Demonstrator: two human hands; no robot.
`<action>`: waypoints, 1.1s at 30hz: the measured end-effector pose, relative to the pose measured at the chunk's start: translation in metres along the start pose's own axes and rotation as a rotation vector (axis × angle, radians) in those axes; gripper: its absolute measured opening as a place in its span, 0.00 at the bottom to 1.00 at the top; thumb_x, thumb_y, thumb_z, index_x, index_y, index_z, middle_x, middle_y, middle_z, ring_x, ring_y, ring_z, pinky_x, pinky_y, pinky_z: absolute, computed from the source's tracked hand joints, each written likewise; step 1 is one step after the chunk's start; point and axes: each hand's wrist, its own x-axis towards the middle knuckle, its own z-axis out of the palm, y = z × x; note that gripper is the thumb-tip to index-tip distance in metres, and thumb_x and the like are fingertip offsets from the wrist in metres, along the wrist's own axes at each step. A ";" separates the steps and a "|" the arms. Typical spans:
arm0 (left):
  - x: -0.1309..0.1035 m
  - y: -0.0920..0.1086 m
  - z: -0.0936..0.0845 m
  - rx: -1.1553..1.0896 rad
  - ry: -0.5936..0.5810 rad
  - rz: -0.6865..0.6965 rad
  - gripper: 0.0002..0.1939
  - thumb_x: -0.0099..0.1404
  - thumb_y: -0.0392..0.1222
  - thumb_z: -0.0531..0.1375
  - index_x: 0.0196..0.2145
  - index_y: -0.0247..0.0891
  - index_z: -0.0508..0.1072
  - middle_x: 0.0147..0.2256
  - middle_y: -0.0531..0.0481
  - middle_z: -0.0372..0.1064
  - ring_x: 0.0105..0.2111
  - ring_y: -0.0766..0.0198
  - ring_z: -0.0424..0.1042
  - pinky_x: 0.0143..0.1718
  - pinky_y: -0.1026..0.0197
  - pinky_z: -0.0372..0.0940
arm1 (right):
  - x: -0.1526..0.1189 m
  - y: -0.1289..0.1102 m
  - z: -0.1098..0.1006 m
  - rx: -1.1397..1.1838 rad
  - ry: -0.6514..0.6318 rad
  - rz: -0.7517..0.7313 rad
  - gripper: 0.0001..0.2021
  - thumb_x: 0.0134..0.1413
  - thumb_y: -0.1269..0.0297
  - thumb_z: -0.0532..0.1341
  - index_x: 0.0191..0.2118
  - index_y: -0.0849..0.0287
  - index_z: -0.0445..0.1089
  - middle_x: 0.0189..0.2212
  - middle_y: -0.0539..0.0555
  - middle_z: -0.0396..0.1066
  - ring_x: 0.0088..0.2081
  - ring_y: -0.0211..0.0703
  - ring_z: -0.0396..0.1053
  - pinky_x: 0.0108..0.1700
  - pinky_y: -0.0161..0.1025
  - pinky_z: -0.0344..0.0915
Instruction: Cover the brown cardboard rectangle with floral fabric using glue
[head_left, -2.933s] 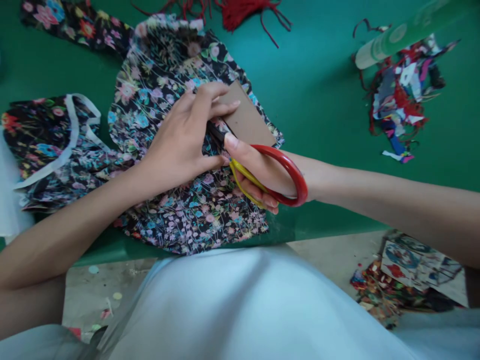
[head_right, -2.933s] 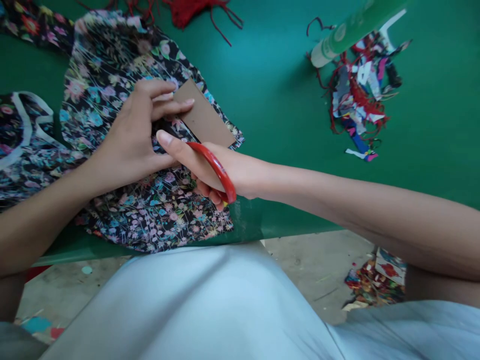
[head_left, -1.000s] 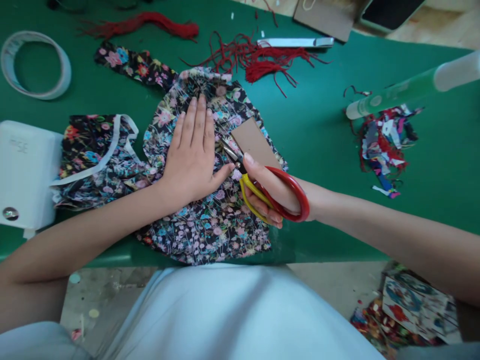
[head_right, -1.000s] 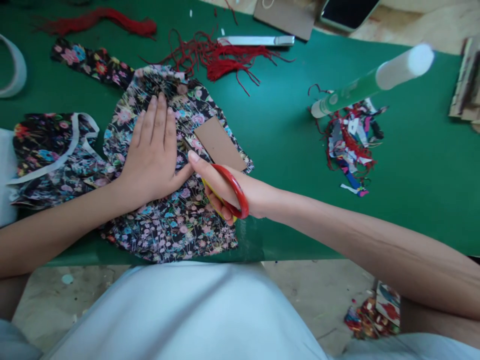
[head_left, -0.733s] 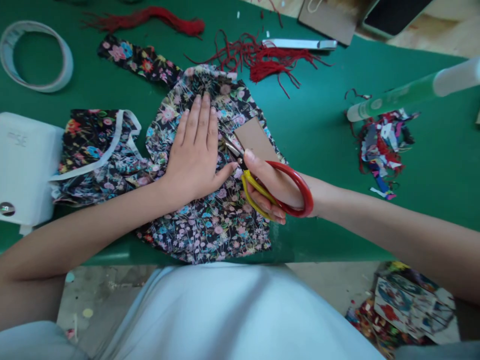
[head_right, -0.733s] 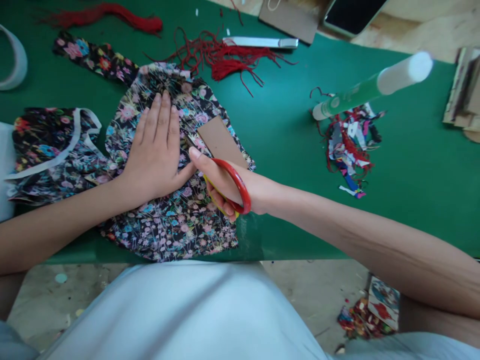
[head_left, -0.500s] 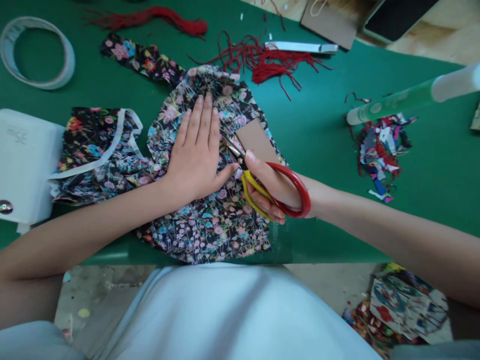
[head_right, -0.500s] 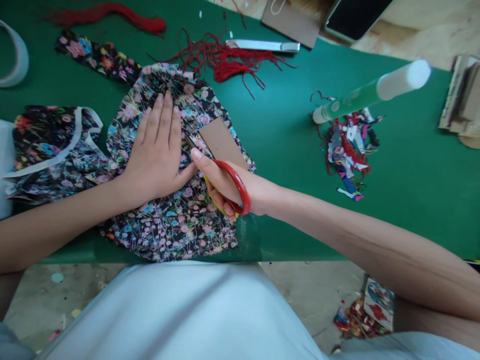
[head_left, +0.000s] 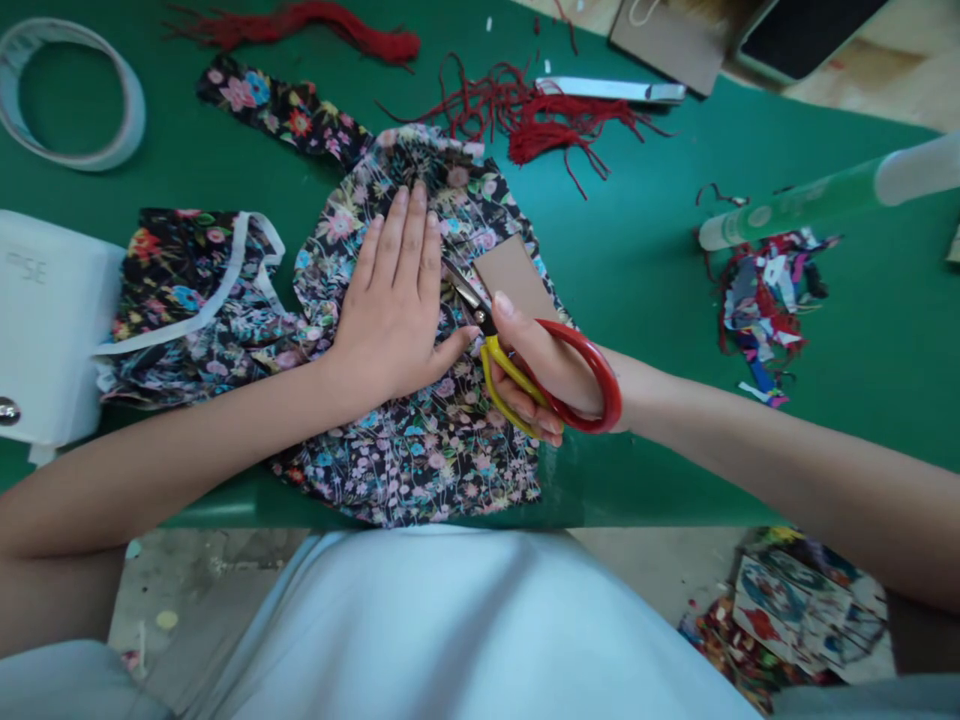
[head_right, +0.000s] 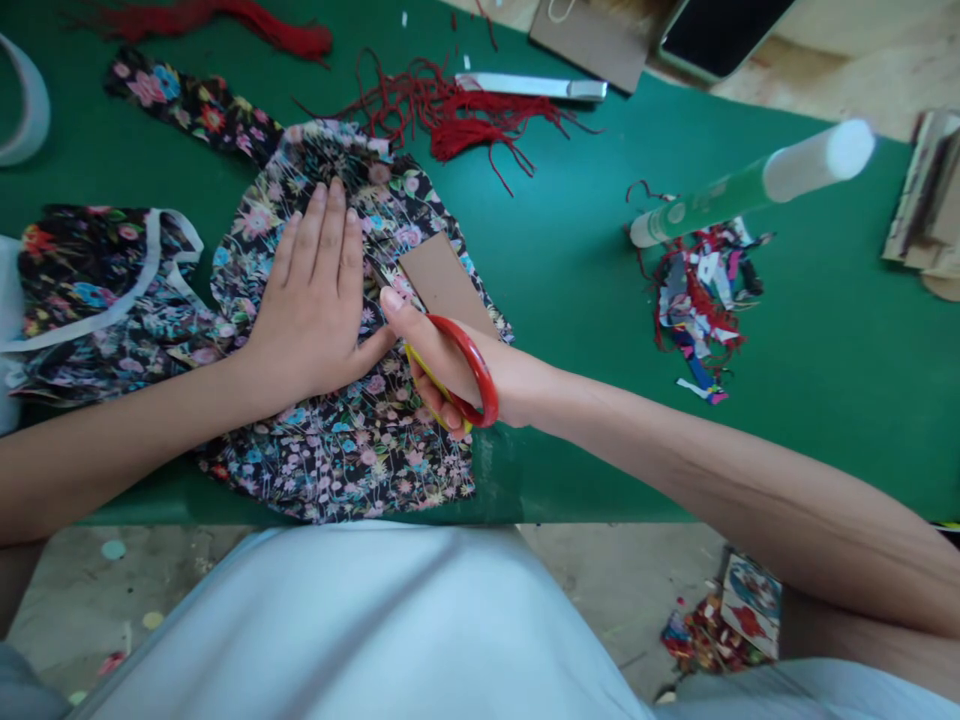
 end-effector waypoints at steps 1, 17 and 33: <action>0.000 0.000 0.000 -0.002 0.006 0.002 0.46 0.63 0.66 0.53 0.69 0.32 0.53 0.71 0.41 0.43 0.72 0.42 0.31 0.72 0.36 0.29 | 0.000 0.000 0.001 -0.006 0.008 0.001 0.41 0.54 0.24 0.36 0.12 0.57 0.57 0.06 0.51 0.54 0.10 0.34 0.54 0.14 0.35 0.53; 0.000 0.000 -0.001 0.001 -0.018 -0.002 0.47 0.62 0.66 0.53 0.69 0.33 0.52 0.71 0.41 0.42 0.72 0.41 0.29 0.71 0.35 0.28 | 0.001 -0.004 -0.001 0.036 0.025 -0.008 0.41 0.54 0.25 0.36 0.13 0.56 0.56 0.07 0.50 0.55 0.11 0.34 0.57 0.15 0.35 0.57; 0.000 -0.003 0.003 0.049 0.002 0.015 0.47 0.63 0.64 0.54 0.69 0.29 0.51 0.71 0.37 0.39 0.72 0.40 0.31 0.71 0.37 0.29 | -0.007 -0.002 -0.006 -0.027 0.009 -0.040 0.39 0.55 0.26 0.41 0.13 0.56 0.55 0.06 0.49 0.54 0.10 0.33 0.55 0.14 0.33 0.55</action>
